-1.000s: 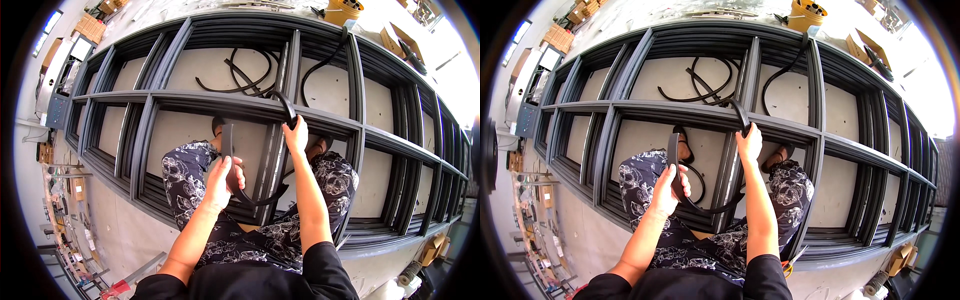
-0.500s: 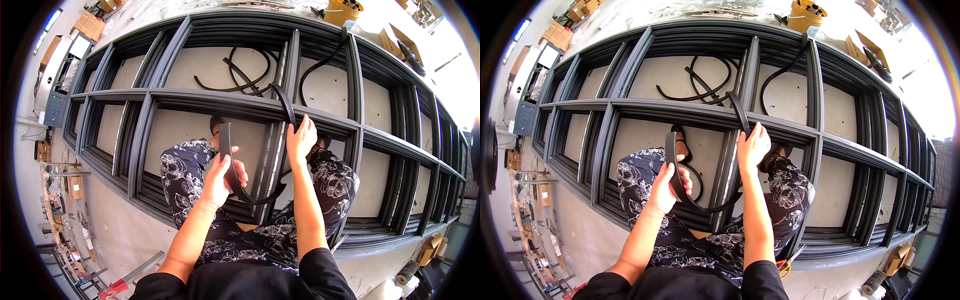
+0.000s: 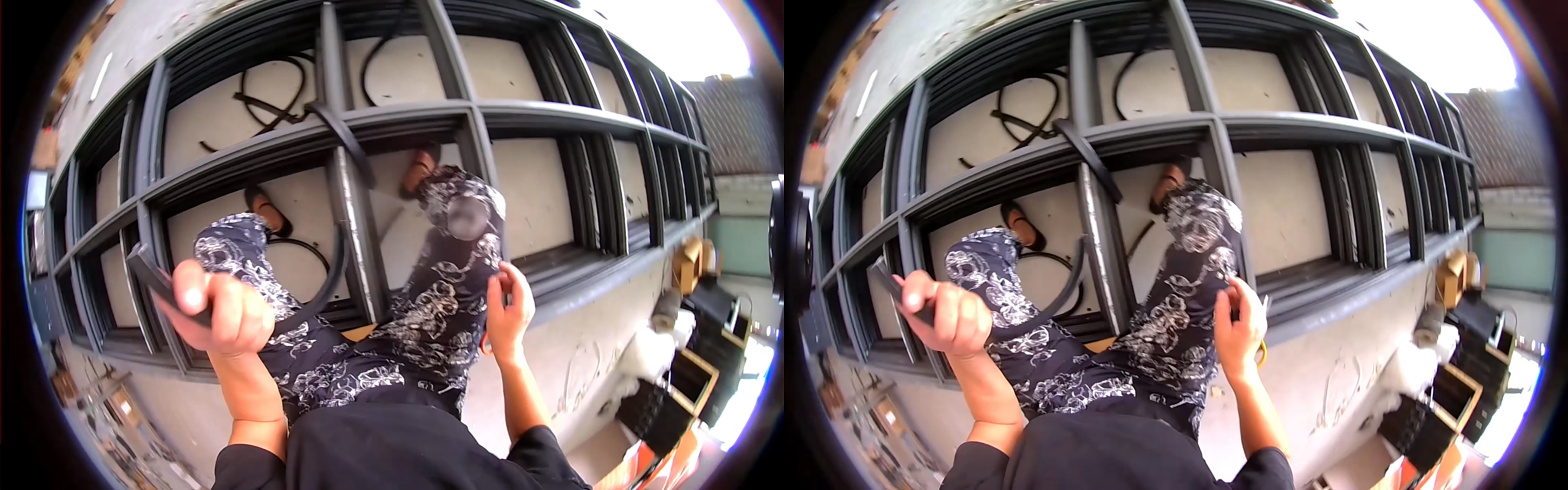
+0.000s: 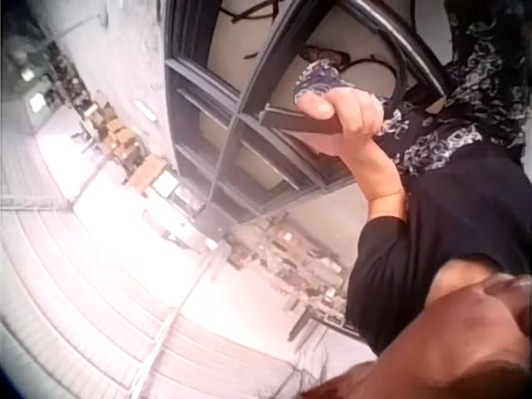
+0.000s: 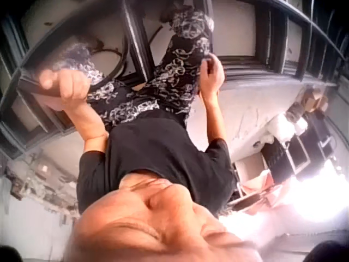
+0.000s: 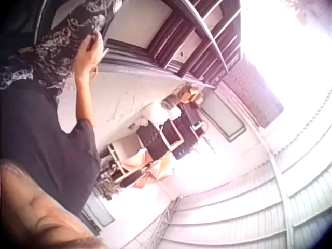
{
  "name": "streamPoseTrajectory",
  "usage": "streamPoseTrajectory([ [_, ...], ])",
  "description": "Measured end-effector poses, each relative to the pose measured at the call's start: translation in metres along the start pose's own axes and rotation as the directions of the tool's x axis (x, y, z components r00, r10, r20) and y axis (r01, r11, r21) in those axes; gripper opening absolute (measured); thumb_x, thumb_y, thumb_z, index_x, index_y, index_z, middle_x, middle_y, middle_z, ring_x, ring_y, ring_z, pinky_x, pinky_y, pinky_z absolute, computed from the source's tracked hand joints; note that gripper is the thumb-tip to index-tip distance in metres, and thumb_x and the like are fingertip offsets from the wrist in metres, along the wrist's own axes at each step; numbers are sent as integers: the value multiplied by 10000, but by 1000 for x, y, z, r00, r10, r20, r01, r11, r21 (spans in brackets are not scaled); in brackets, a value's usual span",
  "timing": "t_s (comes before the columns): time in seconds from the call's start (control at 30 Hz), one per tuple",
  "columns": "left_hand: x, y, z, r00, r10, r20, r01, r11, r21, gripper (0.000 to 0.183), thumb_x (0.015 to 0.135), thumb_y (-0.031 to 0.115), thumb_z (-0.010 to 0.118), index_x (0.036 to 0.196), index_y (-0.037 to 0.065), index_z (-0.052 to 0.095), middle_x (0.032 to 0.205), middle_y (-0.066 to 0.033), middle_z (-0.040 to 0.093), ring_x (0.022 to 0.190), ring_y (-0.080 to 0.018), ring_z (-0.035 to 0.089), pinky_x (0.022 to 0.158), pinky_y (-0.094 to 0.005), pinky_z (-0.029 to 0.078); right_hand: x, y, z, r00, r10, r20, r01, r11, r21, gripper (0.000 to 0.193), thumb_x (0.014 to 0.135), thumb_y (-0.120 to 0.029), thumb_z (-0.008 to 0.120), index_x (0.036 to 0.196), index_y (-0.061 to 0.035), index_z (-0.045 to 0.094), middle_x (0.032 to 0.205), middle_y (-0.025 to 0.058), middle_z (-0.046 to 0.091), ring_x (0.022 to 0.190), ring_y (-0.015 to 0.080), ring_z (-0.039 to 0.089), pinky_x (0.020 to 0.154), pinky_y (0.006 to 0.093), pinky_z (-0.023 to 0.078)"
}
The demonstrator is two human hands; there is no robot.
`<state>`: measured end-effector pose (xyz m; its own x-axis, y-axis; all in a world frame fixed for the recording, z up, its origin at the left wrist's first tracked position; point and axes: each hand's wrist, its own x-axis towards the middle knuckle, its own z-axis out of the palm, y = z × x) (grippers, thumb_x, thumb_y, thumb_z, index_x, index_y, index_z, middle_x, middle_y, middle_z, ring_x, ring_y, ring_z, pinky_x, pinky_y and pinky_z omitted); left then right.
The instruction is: The person installs rubber seals into the grooves of a large metal grid structure. They are seen aligning the frame, cutting lengths of rubber stripping with scissors, and pressing the seals into place by hand.
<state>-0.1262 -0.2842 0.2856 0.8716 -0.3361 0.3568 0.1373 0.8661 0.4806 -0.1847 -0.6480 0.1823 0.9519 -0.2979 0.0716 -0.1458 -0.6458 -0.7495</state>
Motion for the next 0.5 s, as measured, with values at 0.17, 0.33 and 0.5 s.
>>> streamPoseTrajectory([
  [0.17,32,-79,-18,965,-263,-13,263,961,88,455,941,481,615,1038,40,560,703,-52,549,569,-169,534,500,-288,430,-103,119,-59,952,292,87,-163,731,-663,624,810,-196,762,1347,-31,490,974,163,629,843,294,628,778,380,513],
  [0.33,45,-111,-10,825,-508,-247,564,762,317,245,849,107,766,995,35,583,880,-59,647,795,-153,638,710,-287,521,-133,150,-32,896,442,53,-297,683,-668,797,759,-169,795,1435,-60,387,1041,191,609,962,376,618,847,427,500],
  [0.5,46,-103,-7,677,-593,-437,734,502,457,241,841,112,784,991,56,604,814,35,612,676,-24,541,591,-203,439,-119,164,-31,874,482,59,-403,788,-465,609,746,-100,735,1314,-136,519,1068,141,625,964,343,624,817,425,512],
])
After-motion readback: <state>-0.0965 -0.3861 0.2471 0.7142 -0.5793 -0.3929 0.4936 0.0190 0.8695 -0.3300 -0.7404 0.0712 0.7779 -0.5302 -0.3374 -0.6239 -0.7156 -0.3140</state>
